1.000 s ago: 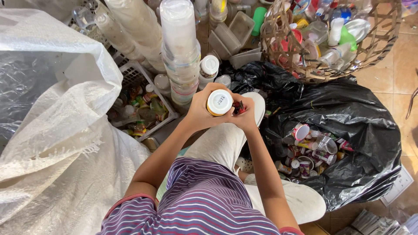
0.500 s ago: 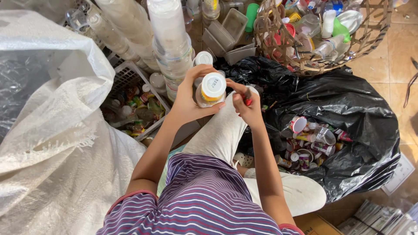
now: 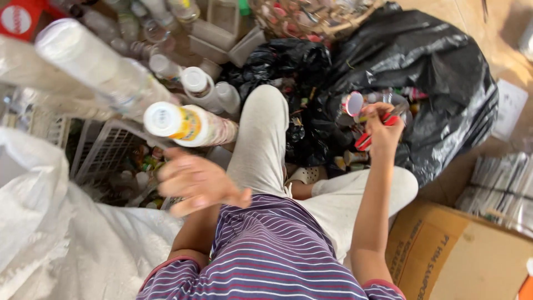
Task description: The person removes plastic seals from the rims of plastic cups using a utility knife.
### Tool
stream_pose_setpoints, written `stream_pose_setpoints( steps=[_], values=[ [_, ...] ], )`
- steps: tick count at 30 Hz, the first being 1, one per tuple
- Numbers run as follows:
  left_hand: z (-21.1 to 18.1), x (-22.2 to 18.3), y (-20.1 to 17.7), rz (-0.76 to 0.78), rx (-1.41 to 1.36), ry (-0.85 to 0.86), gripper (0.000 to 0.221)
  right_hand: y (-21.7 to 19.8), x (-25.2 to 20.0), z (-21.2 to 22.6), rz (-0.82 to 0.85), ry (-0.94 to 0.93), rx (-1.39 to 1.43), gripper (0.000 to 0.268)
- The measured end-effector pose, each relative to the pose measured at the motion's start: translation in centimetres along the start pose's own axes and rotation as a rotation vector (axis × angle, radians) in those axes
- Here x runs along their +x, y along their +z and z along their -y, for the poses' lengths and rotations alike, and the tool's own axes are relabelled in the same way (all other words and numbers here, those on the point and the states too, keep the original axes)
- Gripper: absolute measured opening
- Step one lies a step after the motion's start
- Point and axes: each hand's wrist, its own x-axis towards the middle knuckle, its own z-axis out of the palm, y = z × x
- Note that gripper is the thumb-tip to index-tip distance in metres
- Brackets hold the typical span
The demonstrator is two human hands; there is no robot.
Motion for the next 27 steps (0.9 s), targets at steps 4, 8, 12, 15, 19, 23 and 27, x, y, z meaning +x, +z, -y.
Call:
stream_pose_setpoints(
  steps=[4, 8, 12, 15, 19, 23, 27],
  values=[
    [-2.3, -12.4, 5.0, 0.226, -0.453, -0.245, 0.042, -5.8, -1.1, 0.9, -0.190, 0.100, -0.073, 0.019],
    [-3.9, -18.1, 9.1, 0.818, -0.561, -0.903, 0.022, -10.3, -2.8, -0.3, -0.331, 0.169, 0.020, 0.027],
    [-3.0, -25.6, 9.6, 1.422, -0.480, -1.115, 0.028, -14.6, -4.8, -3.6, -0.400, 0.275, 0.227, 0.025],
    [-2.6, -29.6, 10.6, 1.814, -0.379, -1.116, 0.035, -16.6, -6.0, -6.3, -0.472, 0.419, 0.462, 0.018],
    [-2.2, -35.5, 10.3, 1.945, -0.346, -1.104, 0.038, -20.8, -6.6, -13.9, -0.531, 0.500, 0.730, 0.018],
    [-1.5, -39.7, 8.2, 2.046, -0.305, -1.133, 0.041, -21.7, -5.9, -16.4, -0.576, 0.614, 0.656, 0.013],
    [-0.4, -42.3, 6.1, 2.143, -0.278, -1.194, 0.046, -21.9, -3.6, -21.1, -0.559, 0.780, 0.481, 0.010]
  ],
)
